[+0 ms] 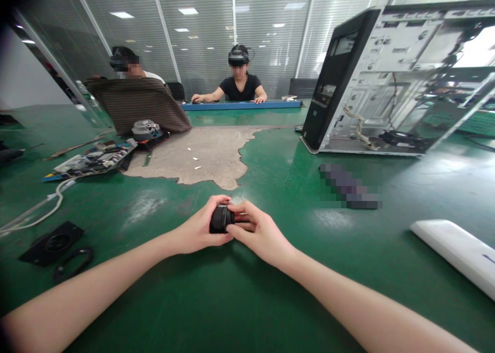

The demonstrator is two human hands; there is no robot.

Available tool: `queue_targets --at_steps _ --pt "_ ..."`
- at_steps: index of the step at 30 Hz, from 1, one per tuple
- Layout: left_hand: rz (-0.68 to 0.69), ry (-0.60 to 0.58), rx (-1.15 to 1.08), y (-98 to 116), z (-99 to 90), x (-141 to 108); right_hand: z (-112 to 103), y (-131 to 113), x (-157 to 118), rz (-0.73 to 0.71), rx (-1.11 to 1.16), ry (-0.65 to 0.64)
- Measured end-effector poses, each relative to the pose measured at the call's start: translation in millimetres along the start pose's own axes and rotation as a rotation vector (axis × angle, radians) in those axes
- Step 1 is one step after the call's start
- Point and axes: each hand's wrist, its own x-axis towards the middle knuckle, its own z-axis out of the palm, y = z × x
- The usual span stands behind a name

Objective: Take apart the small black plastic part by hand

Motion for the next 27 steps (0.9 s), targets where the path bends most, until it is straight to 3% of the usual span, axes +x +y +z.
queue_targets --at_steps 8,21,27 --pt "-0.022 0.020 -0.041 3.0 1.6 -1.6 0.6 -0.6 5.0 -0.026 -0.082 0.079" --pt "-0.029 0.049 -0.102 1.6 1.6 -2.1 2.4 -1.3 4.2 -0.055 -0.010 0.051" --pt "-0.039 0.043 -0.107 2.8 1.9 -1.6 2.9 -1.5 5.3 -0.054 -0.091 0.075"
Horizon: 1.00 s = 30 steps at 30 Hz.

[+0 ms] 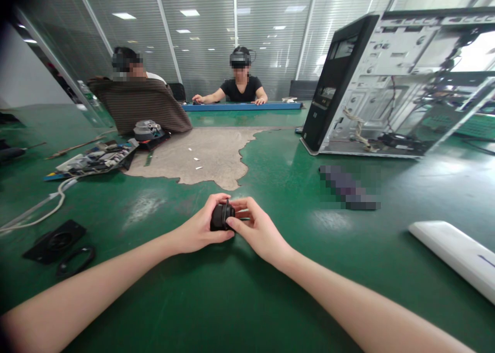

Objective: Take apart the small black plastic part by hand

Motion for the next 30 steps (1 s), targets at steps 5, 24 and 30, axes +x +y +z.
queue_targets --at_steps 5,24,30 --pt "0.020 -0.007 0.011 -0.6 -0.7 -0.1 -2.8 -2.3 -0.5 0.016 0.020 -0.056" --pt "0.076 0.017 0.169 -6.6 2.0 0.5 -4.9 2.7 0.7 0.038 0.014 -0.084" --pt "0.109 0.026 0.294 -6.7 1.6 -1.0 -5.6 5.3 -0.6 0.076 0.089 -0.071"
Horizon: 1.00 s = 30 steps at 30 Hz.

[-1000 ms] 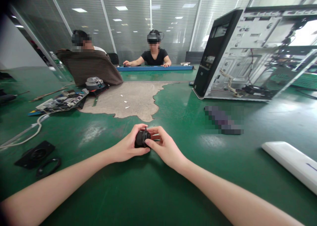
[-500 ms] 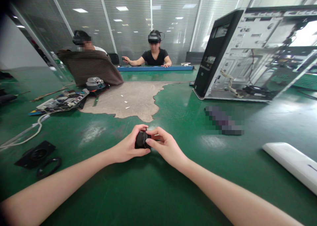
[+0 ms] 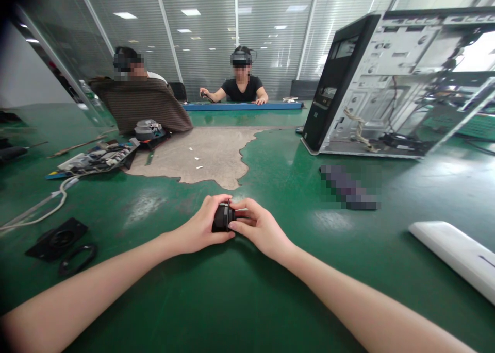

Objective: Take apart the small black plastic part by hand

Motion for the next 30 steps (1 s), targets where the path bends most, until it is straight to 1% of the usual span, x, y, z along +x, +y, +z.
queue_targets --at_steps 3,6,8,12,18,21,26,28,30 --pt "0.019 0.020 0.101 2.2 -0.5 -0.9 0.7 -0.9 -1.5 -0.020 0.006 0.003" --pt "0.042 0.001 0.131 4.5 -0.9 -1.8 1.5 -2.4 -3.4 -0.039 0.016 -0.014" --pt "0.055 -0.020 0.134 5.5 -1.3 -2.3 2.2 -2.9 -3.9 -0.048 0.016 -0.005" --pt "0.102 -0.022 0.135 6.2 -1.6 -2.9 3.4 -2.7 -2.5 -0.054 -0.002 0.035" --pt "0.105 -0.010 0.115 3.9 -0.1 -2.3 0.7 -3.9 -1.5 -0.055 -0.058 0.003" --pt "0.094 -0.006 0.103 2.7 0.8 -1.1 -0.5 -3.9 -2.4 -0.037 -0.006 -0.035" --pt "0.079 0.002 0.080 2.6 1.0 -0.3 -0.4 -3.4 -3.2 -0.066 0.062 -0.040" --pt "0.091 0.003 0.084 3.0 0.4 -0.6 -0.3 -2.9 -2.8 -0.065 0.044 -0.032" --pt "0.103 -0.002 0.092 3.6 -0.5 -0.9 -0.2 -2.2 -2.0 -0.069 0.025 0.009"
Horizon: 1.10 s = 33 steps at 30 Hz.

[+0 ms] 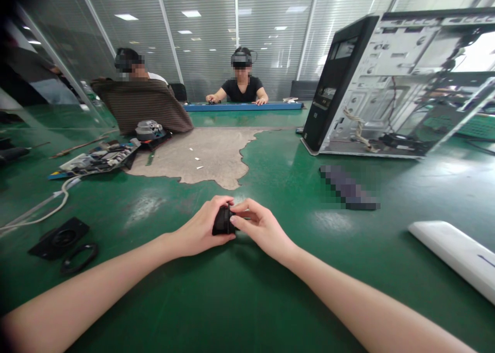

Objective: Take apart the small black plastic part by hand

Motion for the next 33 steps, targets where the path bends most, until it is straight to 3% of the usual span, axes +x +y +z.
queue_targets --at_steps 4,12,20,27,33 --pt "-0.018 -0.018 0.016 1.2 -1.7 0.3 0.6 0.8 0.9 0.022 -0.043 0.018" --pt "-0.047 -0.024 0.032 0.8 -0.7 -0.1 0.9 -5.4 -2.7 0.028 -0.030 -0.073" --pt "-0.005 -0.014 0.010 0.6 -1.7 -0.3 0.6 -0.9 0.6 0.012 -0.041 -0.005" --pt "-0.001 -0.016 0.001 0.9 -2.1 -0.2 1.6 -2.2 -0.7 0.036 -0.101 -0.035" --pt "-0.004 -0.019 0.002 1.5 -2.6 -0.7 1.5 -5.7 -2.2 0.015 -0.025 -0.076"
